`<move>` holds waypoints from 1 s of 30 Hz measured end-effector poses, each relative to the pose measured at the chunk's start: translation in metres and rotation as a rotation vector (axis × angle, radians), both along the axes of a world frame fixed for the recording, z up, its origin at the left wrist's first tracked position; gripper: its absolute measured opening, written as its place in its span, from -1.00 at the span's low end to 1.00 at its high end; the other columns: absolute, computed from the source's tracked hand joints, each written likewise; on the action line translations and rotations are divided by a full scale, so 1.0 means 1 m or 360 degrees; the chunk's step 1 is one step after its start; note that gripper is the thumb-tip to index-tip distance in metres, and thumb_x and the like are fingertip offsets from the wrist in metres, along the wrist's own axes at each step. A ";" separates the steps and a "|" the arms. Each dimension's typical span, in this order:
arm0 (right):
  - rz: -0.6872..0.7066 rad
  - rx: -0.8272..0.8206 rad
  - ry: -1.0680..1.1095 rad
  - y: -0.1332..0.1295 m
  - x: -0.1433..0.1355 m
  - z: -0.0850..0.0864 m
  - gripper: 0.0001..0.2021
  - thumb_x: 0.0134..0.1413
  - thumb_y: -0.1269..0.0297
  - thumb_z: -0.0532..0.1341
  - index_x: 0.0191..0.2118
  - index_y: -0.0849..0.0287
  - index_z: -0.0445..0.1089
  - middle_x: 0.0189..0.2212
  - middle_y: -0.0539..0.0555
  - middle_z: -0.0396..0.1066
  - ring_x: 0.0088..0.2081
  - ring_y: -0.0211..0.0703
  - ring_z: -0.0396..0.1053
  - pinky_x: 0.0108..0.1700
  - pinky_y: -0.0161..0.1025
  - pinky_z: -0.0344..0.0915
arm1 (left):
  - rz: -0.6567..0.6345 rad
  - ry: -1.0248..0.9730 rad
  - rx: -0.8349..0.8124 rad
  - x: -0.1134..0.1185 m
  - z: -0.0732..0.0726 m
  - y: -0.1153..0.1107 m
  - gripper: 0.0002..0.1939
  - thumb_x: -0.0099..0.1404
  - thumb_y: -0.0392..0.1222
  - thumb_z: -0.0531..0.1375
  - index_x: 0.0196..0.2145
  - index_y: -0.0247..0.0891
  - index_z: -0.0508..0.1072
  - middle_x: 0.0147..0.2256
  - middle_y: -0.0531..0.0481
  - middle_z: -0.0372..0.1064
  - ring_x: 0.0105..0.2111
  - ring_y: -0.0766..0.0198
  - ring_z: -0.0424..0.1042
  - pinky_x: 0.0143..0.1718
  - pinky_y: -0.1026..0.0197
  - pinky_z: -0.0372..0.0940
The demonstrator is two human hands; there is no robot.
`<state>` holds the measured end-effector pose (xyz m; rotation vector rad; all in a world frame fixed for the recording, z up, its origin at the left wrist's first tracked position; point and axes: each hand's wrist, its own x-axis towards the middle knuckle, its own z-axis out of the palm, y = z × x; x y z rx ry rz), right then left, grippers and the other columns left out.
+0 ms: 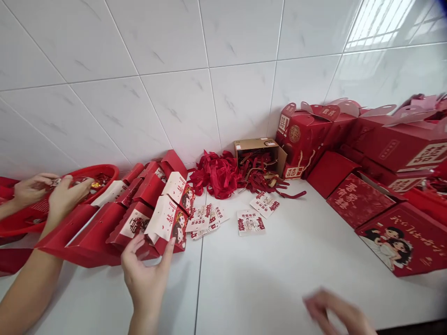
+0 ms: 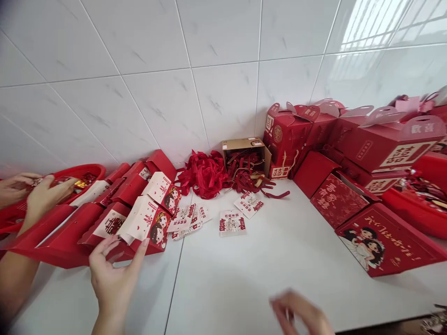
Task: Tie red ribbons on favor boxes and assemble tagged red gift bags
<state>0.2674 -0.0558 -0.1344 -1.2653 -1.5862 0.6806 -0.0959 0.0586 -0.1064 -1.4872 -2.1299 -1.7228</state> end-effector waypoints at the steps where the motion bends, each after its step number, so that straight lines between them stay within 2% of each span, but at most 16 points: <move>1: -0.0107 -0.0029 -0.0034 0.021 0.007 -0.004 -0.85 0.13 0.08 0.21 -0.22 -0.25 0.54 -0.39 0.08 0.51 -0.37 0.08 0.52 -0.46 -0.03 0.48 | 0.0018 -0.0025 -0.0128 0.000 0.004 0.005 -0.13 -0.01 0.08 0.40 0.18 -0.26 0.21 0.08 -0.31 0.34 0.06 -0.12 0.39 0.10 -0.19 0.28; 3: -0.0515 -0.0081 -0.0221 0.073 0.019 -0.011 -0.78 0.16 0.12 0.14 -0.30 0.04 0.52 -0.35 0.14 0.52 -0.35 0.03 0.51 -0.31 -0.02 0.49 | 0.0076 -0.0081 -0.0343 -0.002 0.010 0.010 -0.18 0.03 0.07 0.37 0.18 -0.26 0.22 -0.02 -0.28 0.45 -0.06 -0.10 0.48 0.07 -0.22 0.29; 5: -0.0614 -0.0068 -0.0285 0.130 0.029 -0.018 -0.74 0.15 0.18 0.11 -0.21 0.15 0.49 -0.21 0.21 0.50 -0.23 0.05 0.48 -0.21 0.01 0.47 | 0.0123 -0.0102 -0.0416 -0.004 0.012 0.007 -0.28 0.08 0.05 0.34 0.14 -0.23 0.27 -0.14 -0.21 0.53 -0.19 -0.06 0.53 0.04 -0.21 0.31; 7: -0.0611 -0.0036 -0.0338 0.177 0.033 -0.026 -0.76 0.16 0.23 0.13 -0.15 0.17 0.47 -0.08 0.22 0.45 -0.05 0.06 0.42 -0.03 0.03 0.40 | 0.0146 -0.0098 -0.0384 -0.004 0.011 -0.005 -0.31 0.08 0.04 0.33 0.14 -0.20 0.29 -0.19 -0.16 0.55 -0.20 -0.05 0.55 0.04 -0.19 0.31; 9: -0.0614 -0.0034 -0.0375 0.209 0.035 -0.034 -0.77 0.19 0.22 0.19 -0.09 0.20 0.44 -0.01 0.20 0.40 0.04 0.05 0.34 0.09 0.07 0.29 | 0.0163 -0.0142 -0.0380 0.002 0.010 -0.026 -0.28 0.06 0.06 0.33 0.14 -0.18 0.29 -0.22 -0.14 0.56 -0.17 -0.07 0.55 0.05 -0.18 0.31; 12: -0.0601 -0.0072 -0.0381 0.227 0.037 -0.045 -0.74 0.25 0.16 0.22 -0.06 0.21 0.41 -0.01 0.14 0.40 0.01 -0.01 0.36 0.09 0.08 0.27 | 0.0141 -0.0247 -0.0403 0.020 0.009 -0.061 -0.26 0.05 0.11 0.33 0.15 -0.16 0.30 -0.25 -0.13 0.57 -0.13 -0.07 0.55 -0.01 -0.12 0.36; 15: -0.0562 -0.0074 -0.0307 0.226 0.044 -0.046 -0.74 0.26 0.14 0.20 -0.09 0.22 0.44 -0.13 0.12 0.45 -0.09 -0.07 0.41 0.04 0.03 0.31 | -0.0018 -0.0392 -0.0405 0.045 0.008 -0.088 -0.25 0.07 0.11 0.32 0.18 -0.18 0.28 -0.25 -0.15 0.58 -0.11 -0.03 0.55 -0.21 0.09 0.45; 17: -0.0565 -0.0037 -0.0208 0.220 0.050 -0.039 -0.69 0.26 0.12 0.17 -0.06 0.23 0.46 -0.23 0.14 0.48 -0.17 -0.06 0.43 -0.01 0.00 0.33 | -0.0212 -0.0528 -0.0406 0.061 0.005 -0.095 -0.25 0.10 0.12 0.32 0.18 -0.18 0.26 -0.25 -0.15 0.59 -0.11 0.01 0.55 -0.31 0.20 0.46; 20: -0.0607 0.0028 -0.0009 0.197 0.053 -0.018 -0.53 0.22 0.05 0.11 0.08 0.29 0.43 -0.46 0.09 0.46 -0.38 -0.05 0.42 -0.17 -0.03 0.38 | -0.0579 -0.0634 -0.0473 0.078 -0.002 -0.088 -0.30 0.19 0.10 0.28 0.21 -0.16 0.20 -0.24 -0.13 0.59 -0.11 0.05 0.55 -0.27 0.21 0.48; 23: -0.0510 0.0076 0.0168 0.153 0.042 0.006 -0.45 0.15 -0.05 0.15 0.09 0.27 0.42 -0.60 -0.03 0.37 -0.54 -0.12 0.38 -0.33 -0.09 0.41 | -0.0926 -0.0408 -0.0453 0.093 -0.006 -0.071 -0.30 0.28 0.00 0.24 0.28 -0.15 0.07 -0.06 -0.19 0.51 0.01 0.04 0.48 -0.11 0.09 0.47; 26: -0.0297 0.0083 0.0276 0.100 0.018 0.027 -0.52 0.12 -0.09 0.21 -0.01 0.18 0.46 -0.54 -0.01 0.42 -0.56 -0.14 0.42 -0.43 -0.13 0.44 | -0.0935 0.0026 0.0087 0.115 0.007 -0.063 -0.26 0.22 -0.18 0.30 0.27 -0.14 0.09 0.18 -0.24 0.24 0.21 -0.03 0.25 0.19 -0.12 0.25; 28: -0.0134 0.0084 0.0379 0.073 0.003 0.037 -0.57 0.16 -0.02 0.22 0.03 0.13 0.39 -0.54 -0.04 0.42 -0.54 -0.15 0.45 -0.45 -0.17 0.44 | -0.0940 0.0204 0.0463 0.134 0.025 -0.067 -0.33 0.17 -0.31 0.31 0.20 -0.14 0.20 0.14 -0.22 0.22 0.18 -0.04 0.25 0.20 -0.15 0.22; 30: -0.0142 0.0102 0.0347 0.061 -0.004 0.041 -0.62 0.17 0.05 0.23 0.05 0.09 0.32 -0.53 -0.06 0.44 -0.53 -0.17 0.45 -0.42 -0.21 0.43 | -0.1113 0.0357 0.0656 0.152 0.042 -0.075 -0.47 0.16 -0.42 0.27 0.07 -0.16 0.31 0.00 -0.16 0.29 0.06 0.03 0.33 0.09 -0.07 0.33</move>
